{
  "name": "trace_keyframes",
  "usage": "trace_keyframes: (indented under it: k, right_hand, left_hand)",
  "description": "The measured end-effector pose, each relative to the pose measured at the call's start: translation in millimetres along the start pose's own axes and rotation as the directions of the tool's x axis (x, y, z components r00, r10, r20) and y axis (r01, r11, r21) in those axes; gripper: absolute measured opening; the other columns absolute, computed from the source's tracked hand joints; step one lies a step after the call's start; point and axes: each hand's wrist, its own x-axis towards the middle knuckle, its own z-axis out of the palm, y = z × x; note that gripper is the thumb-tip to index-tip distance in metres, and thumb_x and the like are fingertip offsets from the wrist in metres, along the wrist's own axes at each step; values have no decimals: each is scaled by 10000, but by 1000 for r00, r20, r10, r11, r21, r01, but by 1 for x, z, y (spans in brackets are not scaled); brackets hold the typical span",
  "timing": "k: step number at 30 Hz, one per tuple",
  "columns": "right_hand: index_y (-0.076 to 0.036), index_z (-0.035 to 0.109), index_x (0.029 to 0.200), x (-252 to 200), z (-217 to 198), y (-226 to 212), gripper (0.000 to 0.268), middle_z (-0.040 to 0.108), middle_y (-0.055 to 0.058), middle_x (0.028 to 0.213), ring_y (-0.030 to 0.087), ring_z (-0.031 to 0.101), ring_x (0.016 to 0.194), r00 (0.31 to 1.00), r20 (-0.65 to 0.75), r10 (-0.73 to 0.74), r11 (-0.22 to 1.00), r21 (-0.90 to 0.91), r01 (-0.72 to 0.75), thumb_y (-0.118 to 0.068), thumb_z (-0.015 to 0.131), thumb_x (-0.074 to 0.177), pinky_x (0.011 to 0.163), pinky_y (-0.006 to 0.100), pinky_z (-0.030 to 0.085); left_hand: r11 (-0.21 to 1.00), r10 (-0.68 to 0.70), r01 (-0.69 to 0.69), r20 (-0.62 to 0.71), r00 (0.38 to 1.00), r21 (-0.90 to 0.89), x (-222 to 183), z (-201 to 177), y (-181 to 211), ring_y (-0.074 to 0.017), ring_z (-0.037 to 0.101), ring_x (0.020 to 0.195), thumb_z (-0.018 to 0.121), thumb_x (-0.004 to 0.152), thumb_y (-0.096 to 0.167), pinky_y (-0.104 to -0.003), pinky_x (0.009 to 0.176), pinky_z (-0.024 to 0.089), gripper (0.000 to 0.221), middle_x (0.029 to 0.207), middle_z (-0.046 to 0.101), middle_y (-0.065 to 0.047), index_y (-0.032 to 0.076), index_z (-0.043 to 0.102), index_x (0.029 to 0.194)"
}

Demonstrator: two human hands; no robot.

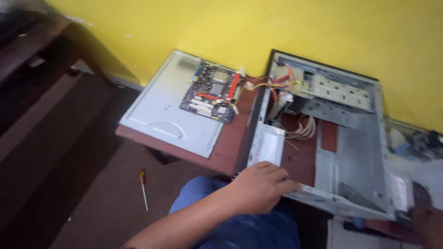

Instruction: Disassembling a desktop computer by removing the motherboard and CPU cooling fan from the case.

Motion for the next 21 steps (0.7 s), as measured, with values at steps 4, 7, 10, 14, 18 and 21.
trace_keyframes:
  k: [4,7,10,14,18,21]
  right_hand:
    - [-119,834,1005,-4,85,21,542,802,197,958,407,745,842,986,21,163,986,-46,-162,-559,521,951,767,487,547]
    - [-154,784,1222,-28,74,10,421,765,206,1155,459,702,1007,933,62,354,849,398,-348,-391,599,927,866,519,557]
    - [-37,775,1129,-51,84,-14,301,767,169,1099,402,701,973,884,-301,358,859,476,-186,-230,625,954,861,452,545]
    - [32,718,993,-70,64,-58,201,728,233,938,448,654,830,840,-409,355,773,635,-18,-121,639,890,768,486,512]
    - [77,544,1352,-65,68,-88,816,577,298,1190,466,563,1041,791,-471,391,855,504,-123,-386,864,761,929,531,468]
    - [63,488,1460,-61,57,-106,1005,520,292,1285,456,503,1107,799,-328,505,790,549,-273,-544,849,745,991,522,413]
  left_hand:
    - [1000,14,-15,31,999,4,7,4,-5,-323,623,927,630,813,130,-429,878,475,373,1026,625,-107,97,662,1184]
    - [999,-35,37,115,993,-14,10,-7,-7,-305,636,1025,627,831,129,-434,916,468,393,1088,654,-72,130,664,1222]
    - [999,-36,35,47,998,18,16,2,-4,-250,674,992,691,774,118,-386,865,512,417,1048,682,-17,181,695,1186]
    - [992,-34,26,63,997,121,9,18,-11,-218,685,939,707,769,161,-365,825,528,415,1070,682,30,245,705,1175]
    - [988,-47,32,91,995,151,-6,40,-32,-188,708,969,707,783,227,-360,876,548,416,1074,716,58,284,722,1194]
    - [976,-88,78,43,995,202,-21,60,-47,-176,727,950,723,767,270,-361,878,572,346,1038,739,73,302,750,1111]
